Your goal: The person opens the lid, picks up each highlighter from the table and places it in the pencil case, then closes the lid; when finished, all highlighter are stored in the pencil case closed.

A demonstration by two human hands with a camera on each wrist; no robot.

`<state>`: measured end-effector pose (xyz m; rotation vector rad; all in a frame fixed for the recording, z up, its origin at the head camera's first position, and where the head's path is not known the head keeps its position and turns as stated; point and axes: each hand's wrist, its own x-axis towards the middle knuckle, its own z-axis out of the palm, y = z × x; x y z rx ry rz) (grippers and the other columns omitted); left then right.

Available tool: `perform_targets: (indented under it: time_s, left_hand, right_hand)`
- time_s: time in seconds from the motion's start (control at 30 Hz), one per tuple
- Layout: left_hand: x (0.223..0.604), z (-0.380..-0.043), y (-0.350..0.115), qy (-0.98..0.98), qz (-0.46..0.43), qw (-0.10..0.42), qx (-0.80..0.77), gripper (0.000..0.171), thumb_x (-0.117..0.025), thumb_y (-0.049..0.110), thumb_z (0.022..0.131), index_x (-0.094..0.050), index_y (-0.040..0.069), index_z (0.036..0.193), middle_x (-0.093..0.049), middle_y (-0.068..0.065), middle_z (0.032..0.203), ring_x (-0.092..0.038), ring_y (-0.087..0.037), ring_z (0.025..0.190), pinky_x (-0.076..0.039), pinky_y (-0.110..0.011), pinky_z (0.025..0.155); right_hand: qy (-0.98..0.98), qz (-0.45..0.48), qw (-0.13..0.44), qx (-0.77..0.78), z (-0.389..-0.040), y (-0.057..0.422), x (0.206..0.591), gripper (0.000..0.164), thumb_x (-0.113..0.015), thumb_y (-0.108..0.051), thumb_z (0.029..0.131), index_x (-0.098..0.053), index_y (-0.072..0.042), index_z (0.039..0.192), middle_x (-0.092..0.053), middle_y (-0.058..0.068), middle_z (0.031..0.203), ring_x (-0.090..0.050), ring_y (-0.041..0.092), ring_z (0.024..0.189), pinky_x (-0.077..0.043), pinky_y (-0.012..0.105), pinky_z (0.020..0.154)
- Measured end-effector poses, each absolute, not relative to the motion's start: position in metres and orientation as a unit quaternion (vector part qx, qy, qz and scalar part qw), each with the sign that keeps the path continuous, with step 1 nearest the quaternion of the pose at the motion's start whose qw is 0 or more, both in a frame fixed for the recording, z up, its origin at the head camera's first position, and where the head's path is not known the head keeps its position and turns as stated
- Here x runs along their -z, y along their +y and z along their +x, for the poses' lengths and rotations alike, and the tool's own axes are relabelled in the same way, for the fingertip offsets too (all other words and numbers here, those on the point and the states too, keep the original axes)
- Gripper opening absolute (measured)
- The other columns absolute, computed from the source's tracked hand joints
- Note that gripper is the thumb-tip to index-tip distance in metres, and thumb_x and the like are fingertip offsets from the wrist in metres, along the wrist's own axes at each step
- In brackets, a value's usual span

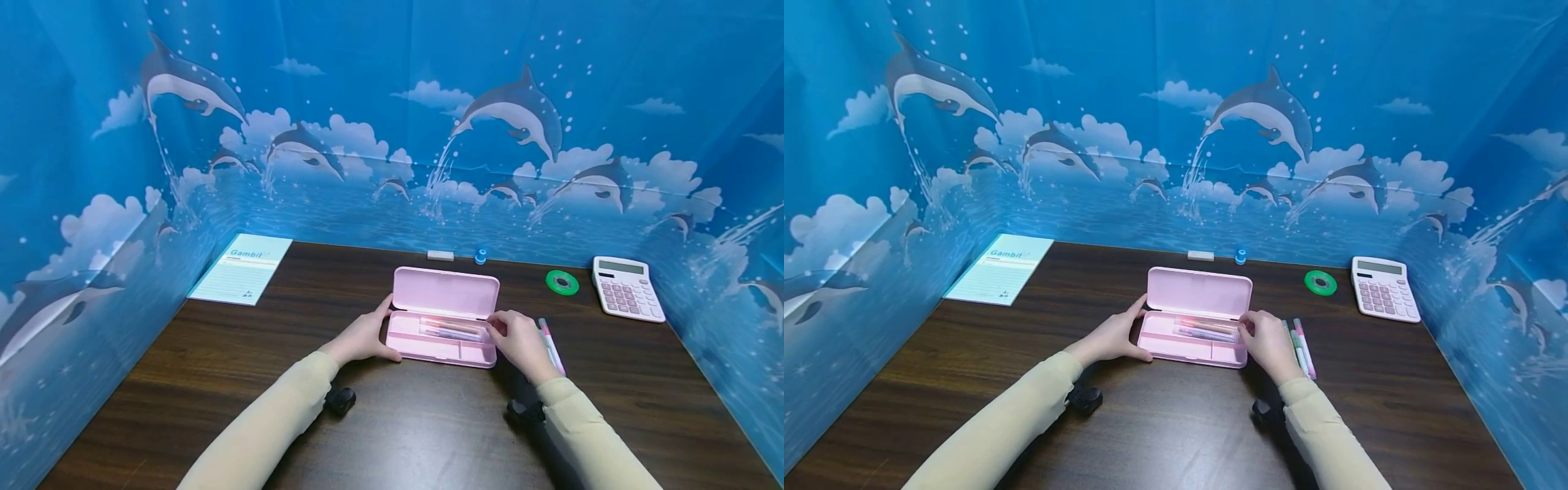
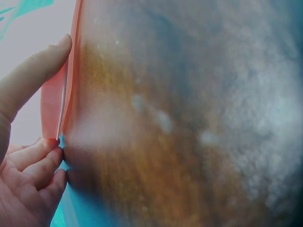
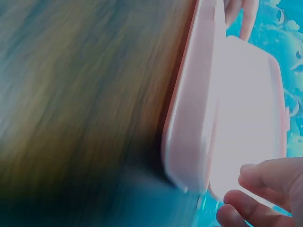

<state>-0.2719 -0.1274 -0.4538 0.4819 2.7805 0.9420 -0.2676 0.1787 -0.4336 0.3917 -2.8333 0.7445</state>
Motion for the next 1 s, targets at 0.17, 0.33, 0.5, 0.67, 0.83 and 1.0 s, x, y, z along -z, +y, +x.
perform_targets:
  time_s: [0.17,0.33,0.5,0.67,0.83,1.0]
  left_hand:
    - [0.454,-0.273,-0.127,0.932,0.162,0.086,-0.312,0.125,-0.087,0.042,0.064,-0.004,0.011,0.153,-0.046,-0.011,0.143,-0.046,-0.025,0.128,-0.034,-0.043,0.107]
    - [0.454,-0.273,-0.127,0.932,0.161,0.091,-0.311,0.126,-0.086,0.043,0.065,-0.003,0.011,0.153,-0.047,-0.011,0.142,-0.046,-0.024,0.128,-0.035,-0.043,0.107]
    - [0.455,-0.273,-0.127,0.932,0.156,0.093,-0.313,0.126,-0.086,0.043,0.065,-0.003,0.012,0.154,-0.045,-0.011,0.144,-0.045,-0.025,0.129,-0.034,-0.044,0.107]
    - [0.454,-0.272,-0.127,0.932,0.15,0.094,-0.316,0.125,-0.087,0.041,0.065,-0.004,0.014,0.154,-0.043,-0.01,0.146,-0.043,-0.025,0.131,-0.032,-0.044,0.109]
    - [0.453,-0.272,-0.127,0.932,0.152,0.094,-0.315,0.125,-0.087,0.04,0.065,-0.004,0.012,0.154,-0.043,-0.011,0.145,-0.044,-0.025,0.131,-0.033,-0.044,0.108]
    - [0.452,-0.273,-0.126,0.932,0.15,0.094,-0.318,0.125,-0.087,0.041,0.064,-0.004,0.013,0.154,-0.045,-0.01,0.144,-0.045,-0.024,0.129,-0.033,-0.043,0.108]
  right_hand:
    - [-0.959,0.108,0.091,-0.244,-0.264,0.198,0.435,0.016,-0.071,-0.01,0.083,-0.07,-0.003,0.097,-0.064,0.008,0.08,-0.054,0.02,0.07,-0.052,0.037,0.067]
    - [-0.964,0.08,0.086,-0.238,-0.26,0.219,0.436,0.018,-0.069,-0.011,0.085,-0.07,-0.001,0.099,-0.064,0.012,0.084,-0.055,0.022,0.072,-0.052,0.039,0.067]
    - [-0.969,0.067,0.079,-0.226,-0.257,0.24,0.438,0.02,-0.068,-0.011,0.085,-0.069,0.002,0.099,-0.065,0.015,0.085,-0.056,0.023,0.072,-0.052,0.041,0.067]
    - [-0.97,0.048,0.063,-0.231,-0.254,0.258,0.441,0.022,-0.066,-0.01,0.086,-0.068,0.004,0.102,-0.066,0.018,0.088,-0.056,0.024,0.074,-0.052,0.043,0.069]
    - [-0.97,0.033,0.056,-0.233,-0.251,0.269,0.443,0.023,-0.065,-0.01,0.087,-0.068,0.006,0.102,-0.067,0.019,0.09,-0.056,0.024,0.074,-0.052,0.044,0.071]
    - [-0.97,0.017,0.03,-0.24,-0.251,0.276,0.445,0.024,-0.065,-0.011,0.087,-0.067,0.008,0.102,-0.067,0.022,0.092,-0.057,0.025,0.075,-0.052,0.044,0.071]
